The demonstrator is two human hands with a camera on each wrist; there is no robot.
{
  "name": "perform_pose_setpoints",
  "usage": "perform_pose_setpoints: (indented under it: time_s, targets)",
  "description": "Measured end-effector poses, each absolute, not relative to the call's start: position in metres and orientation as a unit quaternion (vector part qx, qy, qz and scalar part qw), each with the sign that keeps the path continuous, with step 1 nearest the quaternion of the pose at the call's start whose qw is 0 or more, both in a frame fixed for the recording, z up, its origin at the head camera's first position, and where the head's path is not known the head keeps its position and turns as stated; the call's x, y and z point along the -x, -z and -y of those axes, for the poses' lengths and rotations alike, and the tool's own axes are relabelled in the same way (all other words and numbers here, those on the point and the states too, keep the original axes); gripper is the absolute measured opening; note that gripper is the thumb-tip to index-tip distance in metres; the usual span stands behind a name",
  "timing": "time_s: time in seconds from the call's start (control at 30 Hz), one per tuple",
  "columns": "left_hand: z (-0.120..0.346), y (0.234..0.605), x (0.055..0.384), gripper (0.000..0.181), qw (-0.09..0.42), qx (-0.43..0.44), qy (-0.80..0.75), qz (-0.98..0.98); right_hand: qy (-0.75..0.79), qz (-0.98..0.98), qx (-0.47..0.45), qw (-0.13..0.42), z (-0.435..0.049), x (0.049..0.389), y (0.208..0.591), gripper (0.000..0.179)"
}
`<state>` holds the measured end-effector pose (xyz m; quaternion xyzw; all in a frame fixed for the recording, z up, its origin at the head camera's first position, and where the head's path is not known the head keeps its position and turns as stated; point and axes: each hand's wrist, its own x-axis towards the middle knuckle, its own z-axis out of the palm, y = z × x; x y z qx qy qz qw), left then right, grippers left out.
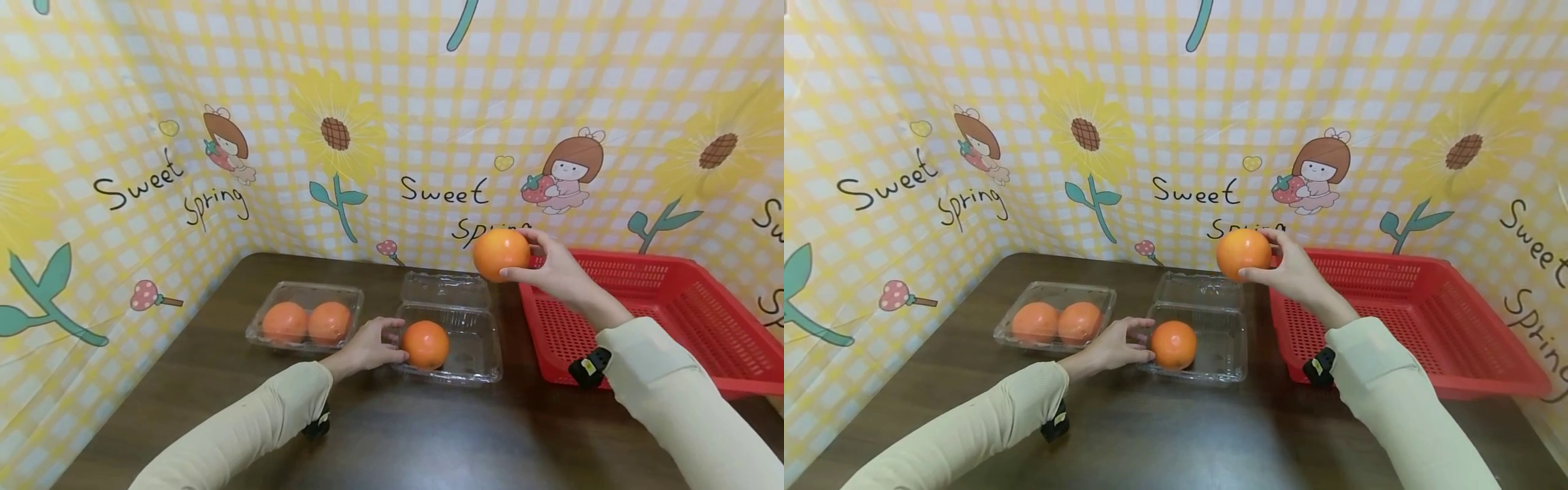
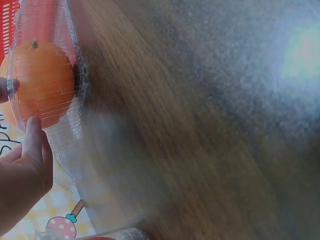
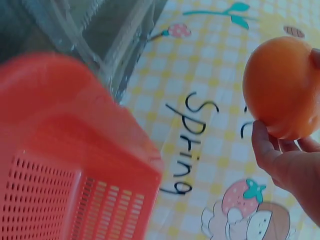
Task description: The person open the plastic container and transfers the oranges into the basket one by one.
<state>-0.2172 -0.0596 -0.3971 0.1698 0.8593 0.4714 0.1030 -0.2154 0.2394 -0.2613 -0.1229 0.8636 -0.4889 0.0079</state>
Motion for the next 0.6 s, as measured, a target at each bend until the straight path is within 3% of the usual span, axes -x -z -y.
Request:
perform_pose_setpoints:
  time_s: [0.6]
  targets:
    - [0.061,0.398,0.216,0.058,0.106,-0.184,-0.477,-0.853,0.498,-0.859,0.117,0.04,-0.287,0.227,0.263,0.077]
